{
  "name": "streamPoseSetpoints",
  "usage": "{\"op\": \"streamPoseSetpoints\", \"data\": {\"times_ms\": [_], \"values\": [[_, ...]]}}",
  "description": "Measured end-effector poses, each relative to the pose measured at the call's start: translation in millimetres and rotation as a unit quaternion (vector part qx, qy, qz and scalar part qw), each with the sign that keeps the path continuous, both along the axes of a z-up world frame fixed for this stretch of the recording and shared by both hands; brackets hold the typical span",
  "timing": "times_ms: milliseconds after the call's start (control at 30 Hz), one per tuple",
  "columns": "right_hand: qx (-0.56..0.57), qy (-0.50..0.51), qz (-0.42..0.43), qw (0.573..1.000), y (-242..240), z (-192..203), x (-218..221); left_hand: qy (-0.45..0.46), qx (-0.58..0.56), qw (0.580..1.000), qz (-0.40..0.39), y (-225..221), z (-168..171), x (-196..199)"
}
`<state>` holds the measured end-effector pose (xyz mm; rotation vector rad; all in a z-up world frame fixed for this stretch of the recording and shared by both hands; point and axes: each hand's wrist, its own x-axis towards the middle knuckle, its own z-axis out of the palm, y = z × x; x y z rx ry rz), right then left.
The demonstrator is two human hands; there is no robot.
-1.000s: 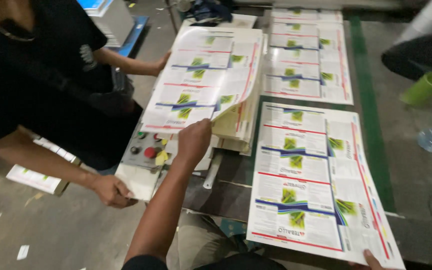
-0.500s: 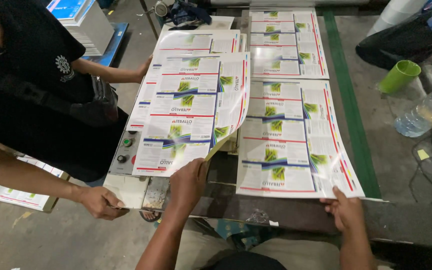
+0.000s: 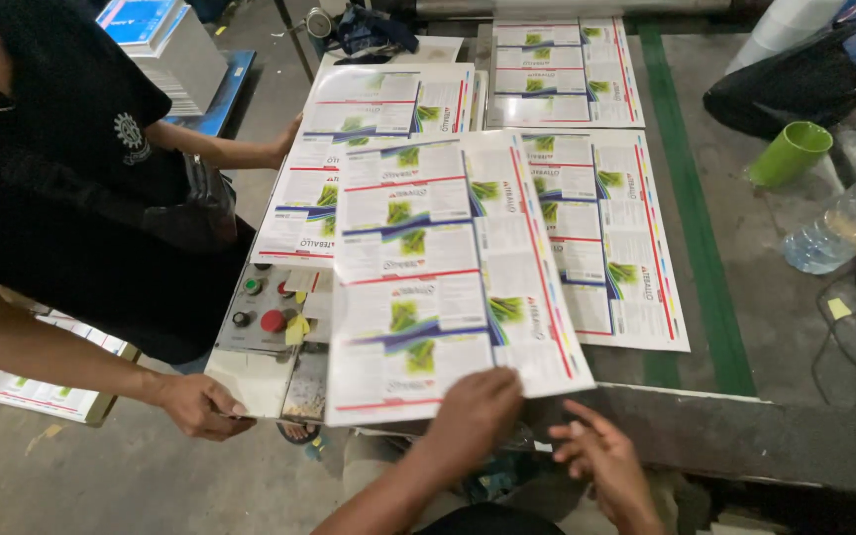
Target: Arranging and stacking printed sheets from a printing machine.
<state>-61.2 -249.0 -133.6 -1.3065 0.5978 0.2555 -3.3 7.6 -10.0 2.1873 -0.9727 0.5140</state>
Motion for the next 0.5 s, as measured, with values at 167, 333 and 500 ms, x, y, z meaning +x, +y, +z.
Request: {"op": "streamPoseSetpoints", "data": {"times_ms": [167,333,500], "values": [[0.076,-0.097,0.071,0.990,9.7,-11.0,5.5,0.014,0.082,0.995,-0.062,-34.0,-14.3,-17.7],[0.031,-0.100,-0.085,0.991,-19.6,-1.4,7.3,0.049,0.080,0.994,-0.059,-19.3,-24.6,13.9],[0.035,-0.172,-0.130,0.976,-61.9,26.2,-5.4,0.055,0.085,0.993,0.062,45.1,-25.2,109.8]]}}
